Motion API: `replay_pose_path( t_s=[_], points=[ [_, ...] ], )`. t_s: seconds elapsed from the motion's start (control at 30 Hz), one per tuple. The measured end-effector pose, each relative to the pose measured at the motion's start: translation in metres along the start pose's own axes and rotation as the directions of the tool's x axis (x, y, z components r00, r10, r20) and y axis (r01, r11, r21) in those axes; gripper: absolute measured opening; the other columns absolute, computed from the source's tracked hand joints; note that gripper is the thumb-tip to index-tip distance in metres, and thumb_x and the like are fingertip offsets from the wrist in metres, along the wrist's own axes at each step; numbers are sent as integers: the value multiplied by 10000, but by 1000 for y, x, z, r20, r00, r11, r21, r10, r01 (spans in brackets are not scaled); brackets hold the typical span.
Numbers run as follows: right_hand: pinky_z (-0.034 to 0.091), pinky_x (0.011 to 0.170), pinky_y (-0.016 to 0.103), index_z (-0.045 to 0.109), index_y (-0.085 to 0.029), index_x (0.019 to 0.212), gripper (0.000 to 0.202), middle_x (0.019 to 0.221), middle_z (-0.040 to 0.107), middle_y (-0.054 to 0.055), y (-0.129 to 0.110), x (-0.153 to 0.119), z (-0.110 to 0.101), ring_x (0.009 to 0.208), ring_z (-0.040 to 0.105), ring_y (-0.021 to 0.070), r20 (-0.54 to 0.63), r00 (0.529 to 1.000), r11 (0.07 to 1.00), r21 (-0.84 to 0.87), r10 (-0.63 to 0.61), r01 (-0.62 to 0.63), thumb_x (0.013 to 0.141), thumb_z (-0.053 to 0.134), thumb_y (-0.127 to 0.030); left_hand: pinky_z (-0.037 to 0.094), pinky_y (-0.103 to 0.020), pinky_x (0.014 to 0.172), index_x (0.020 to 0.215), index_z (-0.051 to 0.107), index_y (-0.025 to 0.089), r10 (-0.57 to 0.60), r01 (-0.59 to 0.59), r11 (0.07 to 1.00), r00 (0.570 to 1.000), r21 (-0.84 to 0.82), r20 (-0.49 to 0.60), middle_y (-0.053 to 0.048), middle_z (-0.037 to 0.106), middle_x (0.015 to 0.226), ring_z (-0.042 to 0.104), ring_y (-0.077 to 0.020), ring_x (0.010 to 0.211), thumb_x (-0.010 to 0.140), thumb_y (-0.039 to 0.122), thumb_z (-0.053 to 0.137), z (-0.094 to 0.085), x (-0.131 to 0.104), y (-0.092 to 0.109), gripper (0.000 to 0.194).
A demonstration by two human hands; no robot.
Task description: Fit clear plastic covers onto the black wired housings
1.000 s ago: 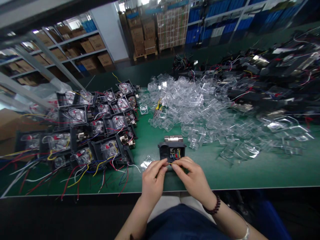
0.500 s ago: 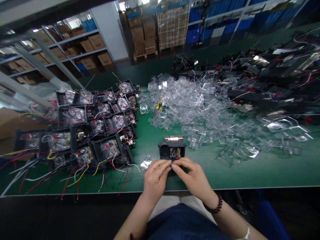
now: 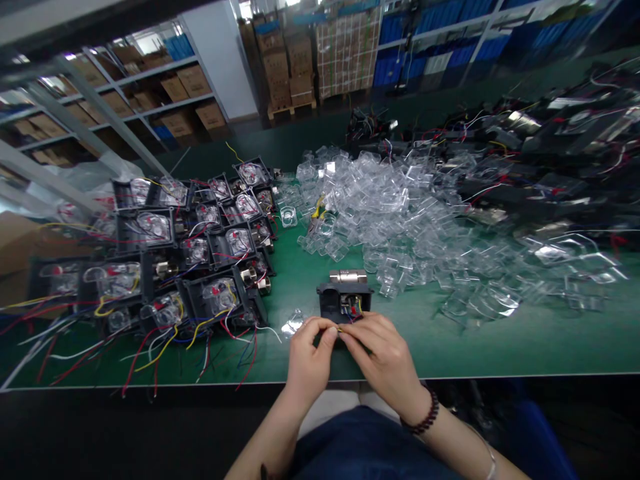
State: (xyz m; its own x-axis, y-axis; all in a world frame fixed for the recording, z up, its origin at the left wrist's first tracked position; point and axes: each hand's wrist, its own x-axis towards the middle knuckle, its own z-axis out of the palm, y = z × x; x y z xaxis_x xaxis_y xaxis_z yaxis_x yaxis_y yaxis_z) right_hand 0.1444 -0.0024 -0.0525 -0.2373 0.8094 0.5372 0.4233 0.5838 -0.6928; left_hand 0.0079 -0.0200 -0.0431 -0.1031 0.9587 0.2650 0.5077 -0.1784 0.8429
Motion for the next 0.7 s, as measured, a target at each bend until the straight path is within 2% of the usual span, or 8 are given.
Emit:
replay_pose_path(
  t_s=[0.1,0.13,0.2,0.3,0.37,0.47,0.6,0.7],
  points=[
    [477,686,331,668,-189,789,144,711,676,45,1,3,-4,697,585,176,60,992,992,59,109,-112,844,537,-213,498,-249,606,786,655,156,-59,60,997,998,-53,35,-35,648,709,606,-145,647,853,228,476,-3,0,-1,204],
    [477,655,312,666,-188,770,154,707,673,47,1,4,-5,696,586,174,85,985,983,89,153,-160,843,537,-230,506,-258,639,839,663,162,-6,7,1000,1000,-26,24,-45,663,756,618,-150,686,858,221,472,-4,0,-1,200],
    [473,620,288,666,-189,736,181,688,666,43,3,7,-8,682,585,169,131,968,962,145,214,-232,840,536,-261,505,-292,738,967,650,188,196,-197,977,980,81,18,-69,674,897,625,-167,814,856,184,483,-6,0,-4,200],
    [463,603,276,670,-189,697,232,653,652,34,6,12,-11,658,582,164,224,948,939,207,227,-274,843,523,-293,497,-304,771,1095,588,217,477,-491,852,871,181,117,-75,665,956,606,-166,870,845,105,489,-8,2,-9,292],
    [457,600,270,669,-190,674,255,633,641,26,8,15,-13,639,580,158,295,930,928,231,219,-292,844,519,-307,499,-281,726,1086,578,200,542,-564,800,826,206,156,-60,671,871,598,-153,798,840,79,488,-9,5,-11,289],
    [454,602,267,662,-189,657,267,623,636,20,10,18,-16,619,575,149,356,912,924,237,204,-300,844,518,-313,480,-274,668,947,600,164,568,-592,757,806,277,170,-47,658,760,569,-153,706,846,114,497,-10,8,-13,153],
    [452,636,295,654,-189,695,221,653,646,29,9,17,-17,652,572,159,308,943,969,161,130,-186,851,517,-267,429,-274,597,738,571,155,516,-554,756,832,348,205,-43,604,653,516,-159,634,877,169,433,-10,12,-9,196],
    [432,778,371,650,-184,746,160,674,645,34,5,15,-16,677,554,164,211,977,999,17,-42,39,840,520,-185,399,-275,585,673,526,168,312,-366,886,925,284,216,-33,554,635,491,-156,625,902,237,359,-10,12,-2,291]
  ],
)
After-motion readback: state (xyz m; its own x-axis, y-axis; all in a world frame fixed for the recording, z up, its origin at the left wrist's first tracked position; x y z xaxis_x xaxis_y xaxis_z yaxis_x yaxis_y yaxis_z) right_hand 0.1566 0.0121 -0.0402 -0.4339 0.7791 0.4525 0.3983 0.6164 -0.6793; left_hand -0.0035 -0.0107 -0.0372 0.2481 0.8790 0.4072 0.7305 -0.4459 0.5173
